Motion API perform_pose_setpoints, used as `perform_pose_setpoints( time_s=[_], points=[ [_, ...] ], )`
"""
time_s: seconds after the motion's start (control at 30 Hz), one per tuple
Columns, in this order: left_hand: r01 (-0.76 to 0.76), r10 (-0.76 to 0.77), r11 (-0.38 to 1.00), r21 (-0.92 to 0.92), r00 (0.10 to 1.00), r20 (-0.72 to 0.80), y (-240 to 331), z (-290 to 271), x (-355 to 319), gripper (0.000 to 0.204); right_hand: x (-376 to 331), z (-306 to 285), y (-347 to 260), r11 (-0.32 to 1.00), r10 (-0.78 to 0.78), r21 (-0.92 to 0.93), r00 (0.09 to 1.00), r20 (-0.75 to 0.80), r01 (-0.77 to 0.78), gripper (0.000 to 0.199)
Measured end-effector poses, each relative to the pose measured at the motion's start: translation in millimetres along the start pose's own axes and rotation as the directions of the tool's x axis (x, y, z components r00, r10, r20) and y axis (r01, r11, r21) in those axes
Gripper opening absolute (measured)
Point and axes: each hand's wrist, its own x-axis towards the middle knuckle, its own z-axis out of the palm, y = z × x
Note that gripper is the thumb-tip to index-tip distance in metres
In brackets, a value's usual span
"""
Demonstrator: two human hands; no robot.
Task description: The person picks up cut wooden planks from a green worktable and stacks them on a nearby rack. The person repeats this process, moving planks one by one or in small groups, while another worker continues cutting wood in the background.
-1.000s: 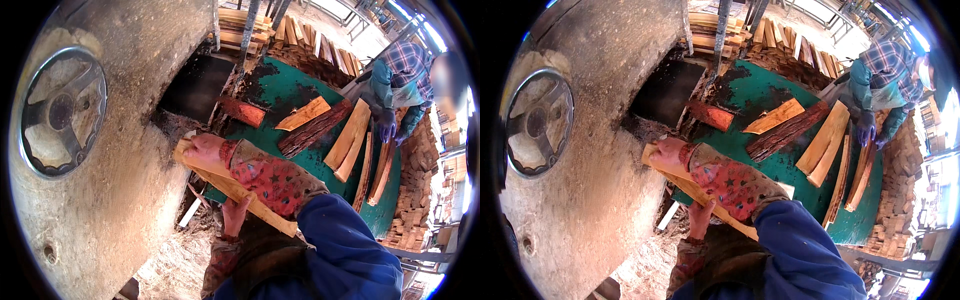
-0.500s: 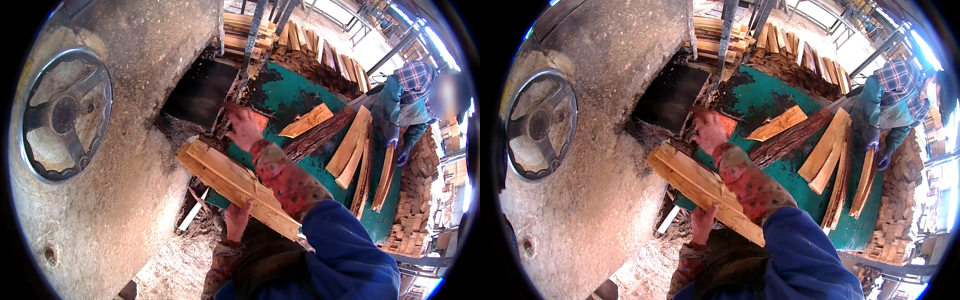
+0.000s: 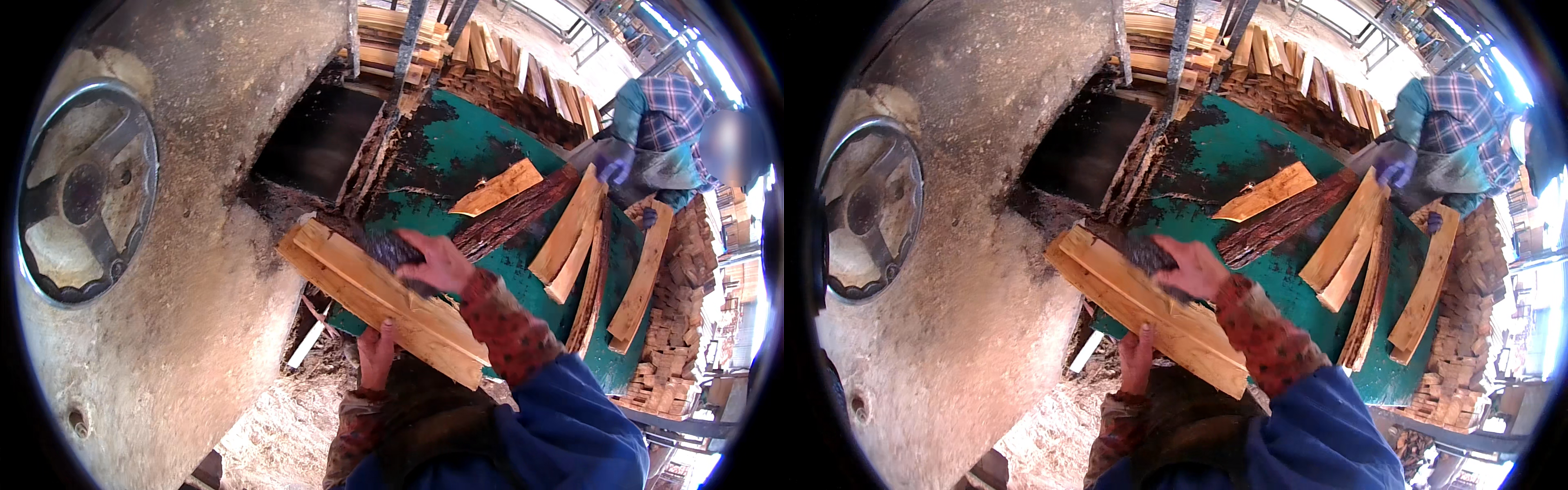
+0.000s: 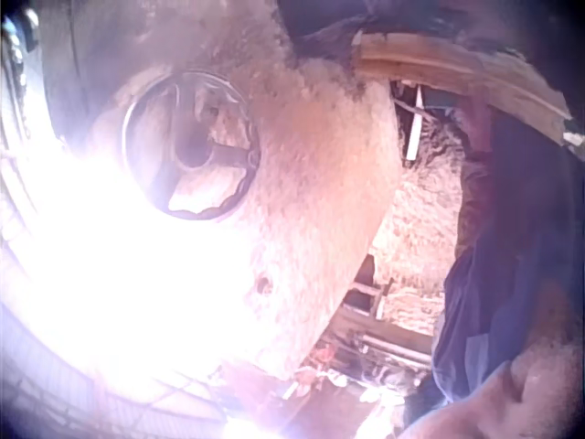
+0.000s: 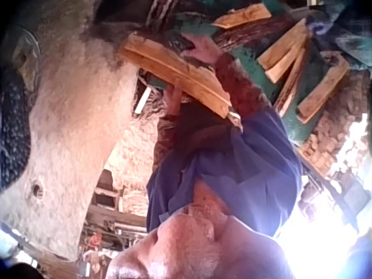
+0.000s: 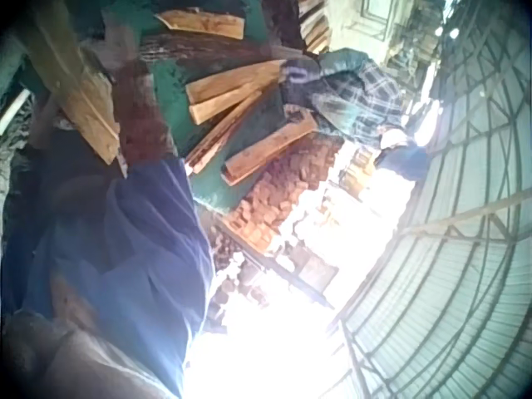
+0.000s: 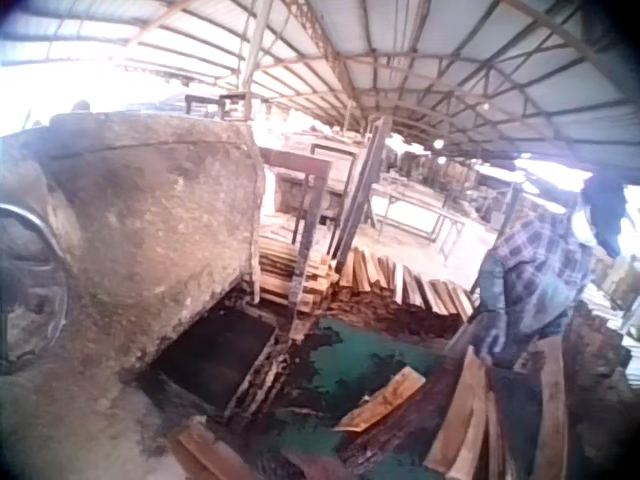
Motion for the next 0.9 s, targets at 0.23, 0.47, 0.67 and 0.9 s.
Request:
perform_pose_setpoints(
  time_s=[0.23,0.47,0.67,0.9],
  points=[
    [0.045,-0.045,0.996,0.076,0.999,0.001,16,6,0,0.041,-81,14,7,0.979,-0.073,-0.18,0.988,0.135,0.097,0.066],
    [0.181,-0.177,0.981,0.064,0.982,-0.07,8,11,6,0.037,-81,-86,84,0.815,0.023,-0.576,0.996,-0.086,-0.068,0.051],
    [0.065,-0.061,0.995,0.069,0.996,-0.061,12,14,5,0.036,-79,-114,125,0.663,-0.071,-0.748,0.997,-0.039,0.017,0.055],
    [0.099,-0.096,0.994,0.038,0.992,-0.078,12,15,4,0.04,-67,-131,127,0.751,0.034,-0.659,0.999,-0.03,-0.046,0.054]
  ],
)
